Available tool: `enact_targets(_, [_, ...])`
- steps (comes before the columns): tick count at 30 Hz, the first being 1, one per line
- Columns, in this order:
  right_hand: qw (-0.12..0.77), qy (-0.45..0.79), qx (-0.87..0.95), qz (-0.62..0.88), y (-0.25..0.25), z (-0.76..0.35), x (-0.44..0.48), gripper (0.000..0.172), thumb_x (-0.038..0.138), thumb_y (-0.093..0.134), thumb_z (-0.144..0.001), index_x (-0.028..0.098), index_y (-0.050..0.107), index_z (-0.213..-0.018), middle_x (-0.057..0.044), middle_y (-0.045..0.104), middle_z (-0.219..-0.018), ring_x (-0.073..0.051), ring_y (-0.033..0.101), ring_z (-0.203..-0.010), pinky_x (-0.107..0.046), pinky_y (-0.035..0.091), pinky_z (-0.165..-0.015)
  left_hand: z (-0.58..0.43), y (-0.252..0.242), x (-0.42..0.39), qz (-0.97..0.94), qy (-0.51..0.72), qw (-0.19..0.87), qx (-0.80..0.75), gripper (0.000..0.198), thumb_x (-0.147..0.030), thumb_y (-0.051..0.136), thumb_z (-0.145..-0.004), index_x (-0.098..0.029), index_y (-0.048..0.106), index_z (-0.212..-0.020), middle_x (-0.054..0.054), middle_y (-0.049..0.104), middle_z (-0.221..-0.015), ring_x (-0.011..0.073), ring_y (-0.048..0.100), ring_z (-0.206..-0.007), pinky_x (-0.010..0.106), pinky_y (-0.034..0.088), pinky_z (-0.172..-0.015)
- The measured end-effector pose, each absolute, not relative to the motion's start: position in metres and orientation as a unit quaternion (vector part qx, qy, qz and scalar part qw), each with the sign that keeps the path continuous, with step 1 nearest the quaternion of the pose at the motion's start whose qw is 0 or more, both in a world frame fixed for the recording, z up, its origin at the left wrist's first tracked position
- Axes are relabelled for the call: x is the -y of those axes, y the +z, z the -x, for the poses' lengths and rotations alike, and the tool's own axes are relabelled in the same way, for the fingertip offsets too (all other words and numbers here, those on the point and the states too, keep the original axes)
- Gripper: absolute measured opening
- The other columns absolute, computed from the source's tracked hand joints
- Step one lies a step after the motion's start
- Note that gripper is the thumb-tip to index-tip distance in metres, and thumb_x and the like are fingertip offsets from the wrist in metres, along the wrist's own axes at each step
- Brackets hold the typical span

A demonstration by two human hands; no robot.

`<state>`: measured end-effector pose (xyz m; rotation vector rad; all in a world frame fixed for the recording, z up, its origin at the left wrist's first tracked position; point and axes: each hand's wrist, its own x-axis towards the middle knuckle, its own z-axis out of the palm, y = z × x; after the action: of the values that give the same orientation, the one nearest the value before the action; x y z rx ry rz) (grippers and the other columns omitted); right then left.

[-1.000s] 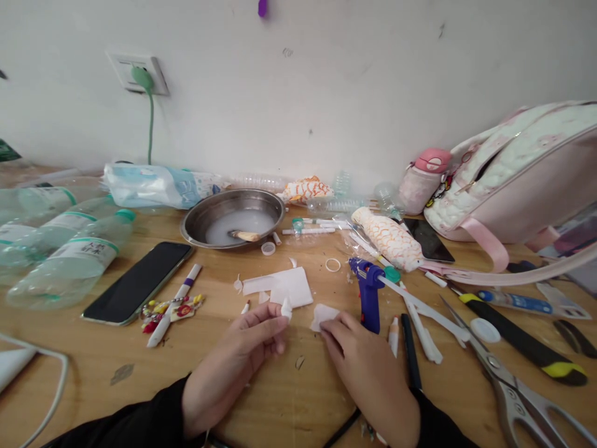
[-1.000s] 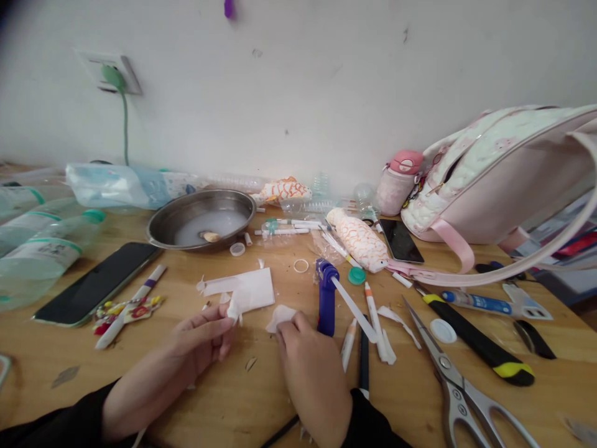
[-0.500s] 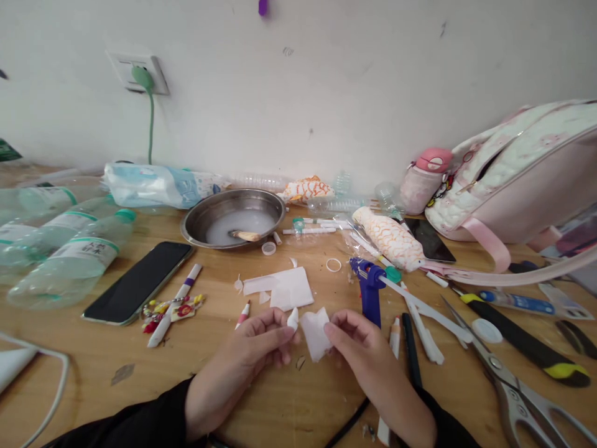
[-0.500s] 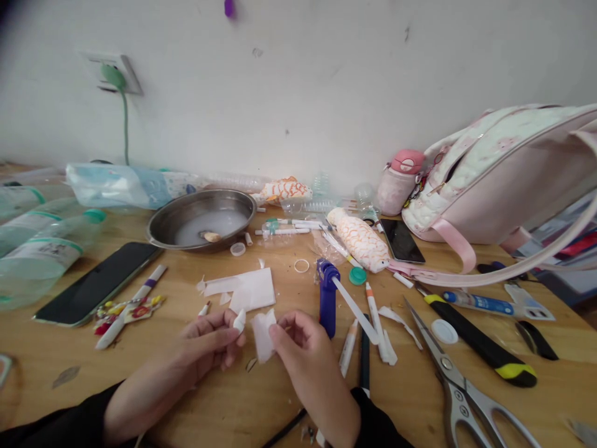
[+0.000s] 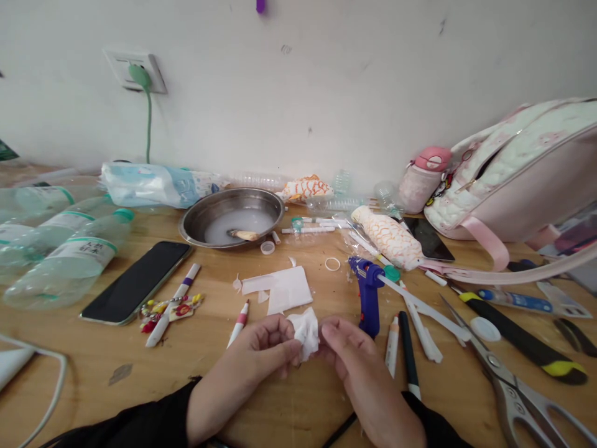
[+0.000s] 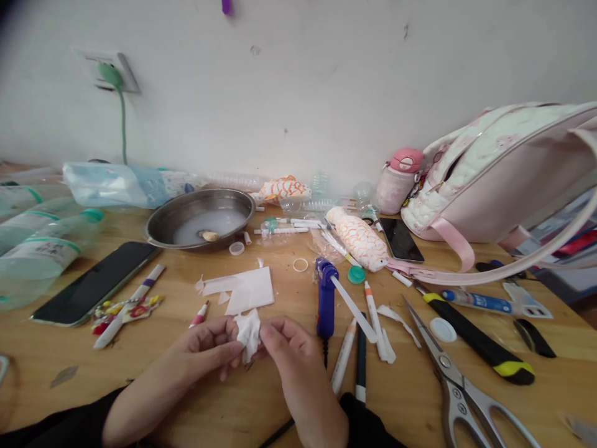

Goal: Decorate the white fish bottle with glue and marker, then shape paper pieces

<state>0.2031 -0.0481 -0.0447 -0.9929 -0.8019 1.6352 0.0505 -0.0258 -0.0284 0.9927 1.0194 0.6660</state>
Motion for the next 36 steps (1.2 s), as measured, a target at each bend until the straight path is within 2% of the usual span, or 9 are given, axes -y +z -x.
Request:
enact_targets(4, [0.515,0.691,0.302,0.408,-0.046,-0.202,0.051,0.014,0.030,0.064,-0.074,0.019,0.057,-0.079,0.003,0.062,-0.066,-0.012,0.056,-0.064,-0.024,0.042,-0.069,-0.051,-0.028,0.025,-0.459,0.296,0.702,-0.456,0.026,-0.037,0.068,-0.061,-0.018,0.051,-0.056,-0.003,0.055,-0.052,0.0087,0.043,-0.047,0.023,0.033,-0.049])
enact_targets(8, [0.518,0.695,0.270,0.420,-0.043,-0.201,0.053,0.024,0.026,0.065,-0.070,0.021,0.047,-0.084,0.005,0.062,-0.061,-0.012,0.058,-0.061,-0.025,0.042,-0.069,-0.052,-0.028,0.025,-0.451,0.295,0.708,-0.456,0.026,-0.037,0.068,-0.061,-0.018,0.050,-0.055,-0.003,0.056,-0.051,0.0085,0.043,-0.046,0.023,0.033,-0.049])
enact_targets(12, [0.537,0.703,0.237,0.403,-0.038,-0.199,0.054,0.027,0.022,0.058,-0.068,0.023,0.041,-0.088,0.005,0.062,-0.061,-0.016,0.060,-0.062,-0.030,0.044,-0.069,-0.049,-0.033,0.025,-0.435,0.304,0.718,-0.450,0.025,-0.036,0.068,-0.064,-0.018,0.050,-0.059,-0.004,0.057,-0.052,0.0081,0.043,-0.046,0.022,0.032,-0.050])
enact_targets(16, [0.530,0.708,0.223,0.410,-0.034,-0.198,0.053,0.037,0.022,0.061,-0.067,0.024,0.035,-0.094,0.004,0.064,-0.064,-0.017,0.061,-0.064,-0.031,0.045,-0.071,-0.046,-0.039,0.026,-0.432,0.311,0.723,-0.440,0.024,-0.035,0.067,-0.067,-0.018,0.050,-0.062,-0.004,0.058,-0.053,0.0079,0.043,-0.047,0.021,0.031,-0.050])
enact_targets(22, [0.502,0.741,0.195,0.402,-0.037,-0.201,0.050,0.050,0.020,0.070,-0.062,0.020,0.038,-0.099,0.003,0.066,-0.068,-0.013,0.062,-0.065,-0.026,0.045,-0.070,-0.048,-0.033,0.030,-0.412,0.303,0.731,-0.451,0.023,-0.034,0.069,-0.063,-0.018,0.053,-0.061,-0.003,0.056,-0.054,0.0101,0.045,-0.050,0.023,0.034,-0.051])
enact_targets(27, [0.489,0.761,0.194,0.379,-0.040,-0.199,0.050,0.052,0.014,0.076,-0.058,0.017,0.041,-0.097,0.004,0.067,-0.068,-0.008,0.060,-0.061,-0.019,0.042,-0.063,-0.050,-0.024,0.030,-0.450,0.279,0.726,-0.439,0.024,-0.035,0.068,-0.058,-0.018,0.052,-0.055,-0.002,0.054,-0.050,0.0106,0.044,-0.048,0.023,0.032,-0.048])
enact_targets(36, [0.493,0.725,0.255,0.407,-0.044,-0.198,0.050,0.050,0.018,0.077,-0.056,0.019,0.045,-0.094,0.005,0.066,-0.069,-0.010,0.061,-0.064,-0.021,0.043,-0.063,-0.055,-0.037,0.032,-0.470,0.293,0.694,-0.460,0.021,-0.028,0.066,-0.058,-0.020,0.048,-0.054,-0.006,0.047,-0.048,0.0092,0.038,-0.046,0.022,0.026,-0.045])
